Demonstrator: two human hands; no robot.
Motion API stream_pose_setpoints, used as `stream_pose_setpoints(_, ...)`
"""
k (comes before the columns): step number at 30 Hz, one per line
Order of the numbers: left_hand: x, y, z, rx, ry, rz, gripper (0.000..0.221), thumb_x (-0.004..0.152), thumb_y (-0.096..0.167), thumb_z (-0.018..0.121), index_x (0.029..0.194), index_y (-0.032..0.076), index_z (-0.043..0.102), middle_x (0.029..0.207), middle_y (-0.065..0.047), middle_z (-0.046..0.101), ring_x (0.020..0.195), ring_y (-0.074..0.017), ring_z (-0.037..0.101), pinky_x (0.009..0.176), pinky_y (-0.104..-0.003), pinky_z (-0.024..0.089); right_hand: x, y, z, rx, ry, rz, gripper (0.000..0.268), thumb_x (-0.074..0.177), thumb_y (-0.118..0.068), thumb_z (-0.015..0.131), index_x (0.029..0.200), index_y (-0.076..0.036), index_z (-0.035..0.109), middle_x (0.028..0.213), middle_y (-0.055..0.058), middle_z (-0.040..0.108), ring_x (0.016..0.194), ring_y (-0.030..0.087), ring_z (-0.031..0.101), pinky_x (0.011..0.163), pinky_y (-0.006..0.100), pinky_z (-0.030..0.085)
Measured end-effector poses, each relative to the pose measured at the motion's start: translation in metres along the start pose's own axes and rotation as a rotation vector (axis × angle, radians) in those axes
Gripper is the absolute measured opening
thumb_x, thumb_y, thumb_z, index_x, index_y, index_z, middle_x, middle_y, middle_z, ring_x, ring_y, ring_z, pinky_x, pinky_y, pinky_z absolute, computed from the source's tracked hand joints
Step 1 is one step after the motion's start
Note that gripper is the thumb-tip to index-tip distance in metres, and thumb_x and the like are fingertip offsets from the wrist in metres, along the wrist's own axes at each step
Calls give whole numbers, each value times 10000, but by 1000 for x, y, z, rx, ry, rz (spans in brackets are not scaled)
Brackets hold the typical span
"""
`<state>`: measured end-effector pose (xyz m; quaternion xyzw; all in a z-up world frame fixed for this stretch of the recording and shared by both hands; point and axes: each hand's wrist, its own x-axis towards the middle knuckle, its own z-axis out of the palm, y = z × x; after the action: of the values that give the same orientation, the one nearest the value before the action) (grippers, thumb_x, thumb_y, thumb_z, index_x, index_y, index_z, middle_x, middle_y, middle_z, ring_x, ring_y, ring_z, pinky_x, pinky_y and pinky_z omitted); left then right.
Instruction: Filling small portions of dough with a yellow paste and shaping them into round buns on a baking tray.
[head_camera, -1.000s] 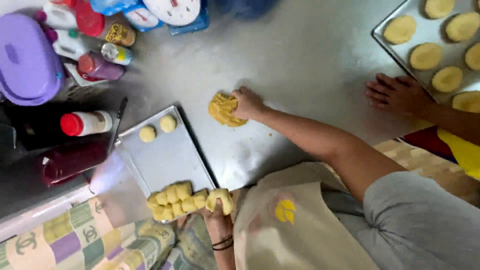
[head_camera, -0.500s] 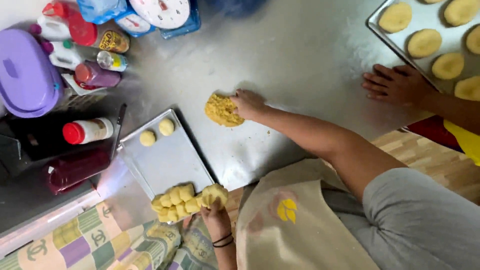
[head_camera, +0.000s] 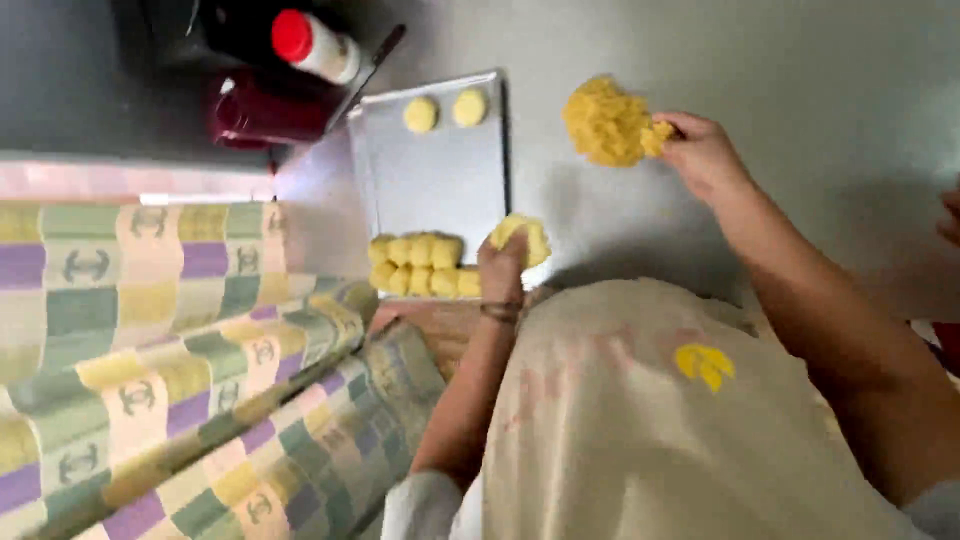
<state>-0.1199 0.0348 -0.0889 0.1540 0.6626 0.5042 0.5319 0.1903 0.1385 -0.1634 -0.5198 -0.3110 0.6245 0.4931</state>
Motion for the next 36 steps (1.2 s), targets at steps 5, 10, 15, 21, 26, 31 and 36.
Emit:
stream_pose_setpoints(5,17,14,40,-102,-162,-10,348,955,149,764,1232,-45,682,972,-172,725,864,-224,713,746,-439,636,-94,-87,99,-109,-61,-200,509,955,144,614,1449,35,552,1216,192,607,1099,245,606,913,366,575)
stream_pose_setpoints(10,11,37,47,-446,-641,-135,472,1145,447,508,1336,26,603,1215,-155,700,1042,-281,742,874,-443,639,-125,-97,172,-892,-36,-951,234,970,-161,775,1180,-56,768,1171,61,690,1029,284,642,902,384,518)
stream_pose_setpoints(15,15,42,29,-273,-516,-103,407,1123,243,547,1470,38,497,1209,-142,638,1072,-247,681,883,-437,616,-156,-95,218,-1031,-39,-805,508,883,-61,792,1347,3,595,1265,145,584,1157,372,529,1019,540,388)
stream_pose_setpoints(21,32,37,1,-277,-656,-225,449,1043,214,660,1443,72,515,1209,-166,657,1031,-305,719,786,-470,644,-172,-79,207,-942,-13,-667,584,912,68,700,1468,42,523,1259,180,664,1188,393,558,1057,558,350)
stream_pose_setpoints(26,9,46,-16,-193,-895,-94,649,886,53,855,1468,122,579,1181,-150,699,1007,-274,729,762,-462,659,-171,-75,196,-412,35,1,240,1066,-108,688,1301,-60,684,983,92,642,847,159,631,694,288,541)
stream_pose_setpoints(31,2,23,-8,-145,-766,90,421,996,8,699,1403,110,668,1291,-101,676,1012,-192,680,777,-377,650,-181,-79,193,-431,14,-304,168,1004,114,732,1159,52,740,940,210,619,791,246,679,651,362,595)
stream_pose_setpoints(36,-32,45,12,-304,-732,97,445,988,-38,637,1423,52,621,1413,-165,576,1126,-260,635,907,-416,607,-198,-96,186,-776,-79,-783,340,911,73,832,1239,64,741,1104,210,546,873,387,651,696,389,571)
